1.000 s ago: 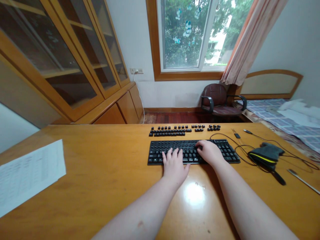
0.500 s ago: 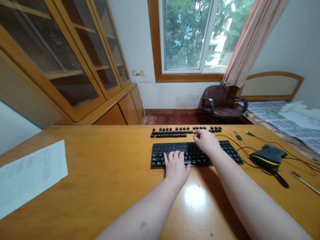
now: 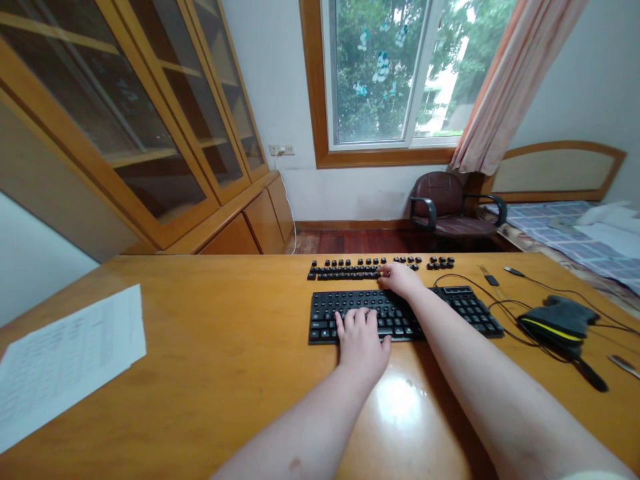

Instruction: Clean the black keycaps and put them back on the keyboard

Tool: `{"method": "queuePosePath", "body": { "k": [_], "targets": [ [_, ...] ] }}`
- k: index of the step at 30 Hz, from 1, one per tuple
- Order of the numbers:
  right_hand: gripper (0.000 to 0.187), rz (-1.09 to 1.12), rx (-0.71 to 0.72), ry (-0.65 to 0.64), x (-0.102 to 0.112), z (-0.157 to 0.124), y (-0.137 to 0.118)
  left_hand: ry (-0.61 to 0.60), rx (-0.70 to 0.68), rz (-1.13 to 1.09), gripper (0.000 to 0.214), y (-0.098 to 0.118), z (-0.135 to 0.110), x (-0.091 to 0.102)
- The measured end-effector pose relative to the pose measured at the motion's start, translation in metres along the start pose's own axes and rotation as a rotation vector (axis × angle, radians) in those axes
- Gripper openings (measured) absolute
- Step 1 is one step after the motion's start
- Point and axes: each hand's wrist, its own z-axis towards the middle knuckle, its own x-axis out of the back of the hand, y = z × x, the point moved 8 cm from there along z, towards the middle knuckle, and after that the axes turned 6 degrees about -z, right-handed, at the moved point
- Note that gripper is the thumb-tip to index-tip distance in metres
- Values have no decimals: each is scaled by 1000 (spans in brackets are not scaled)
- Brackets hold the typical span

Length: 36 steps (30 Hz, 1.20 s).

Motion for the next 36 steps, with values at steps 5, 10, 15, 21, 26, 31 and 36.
{"method": "queuePosePath", "body": {
  "k": [5, 10, 15, 21, 26, 31, 36],
  "targets": [
    [26, 26, -7, 9, -4, 1, 1, 3, 5, 2, 45, 1, 0, 1],
    [19, 59, -29, 46, 4, -3, 1, 24, 10, 13, 44, 4, 0, 5],
    [22, 146, -28, 175, 36, -33, -6, 61, -71, -355, 39, 13, -2, 9],
    [20, 518, 67, 428, 61, -116, -21, -56, 296, -1195, 29, -6, 0, -22],
    [14, 554, 195, 419, 51, -154, -28, -101, 462, -1453, 32, -11, 1, -37],
    [14, 537, 357, 426, 54, -155, -33, -156, 574, -1629, 33, -12, 0, -48],
    [16, 491, 412, 462, 57, -157, -36, -205, 615, -1726, 30, -9, -1, -51]
  ]
}}
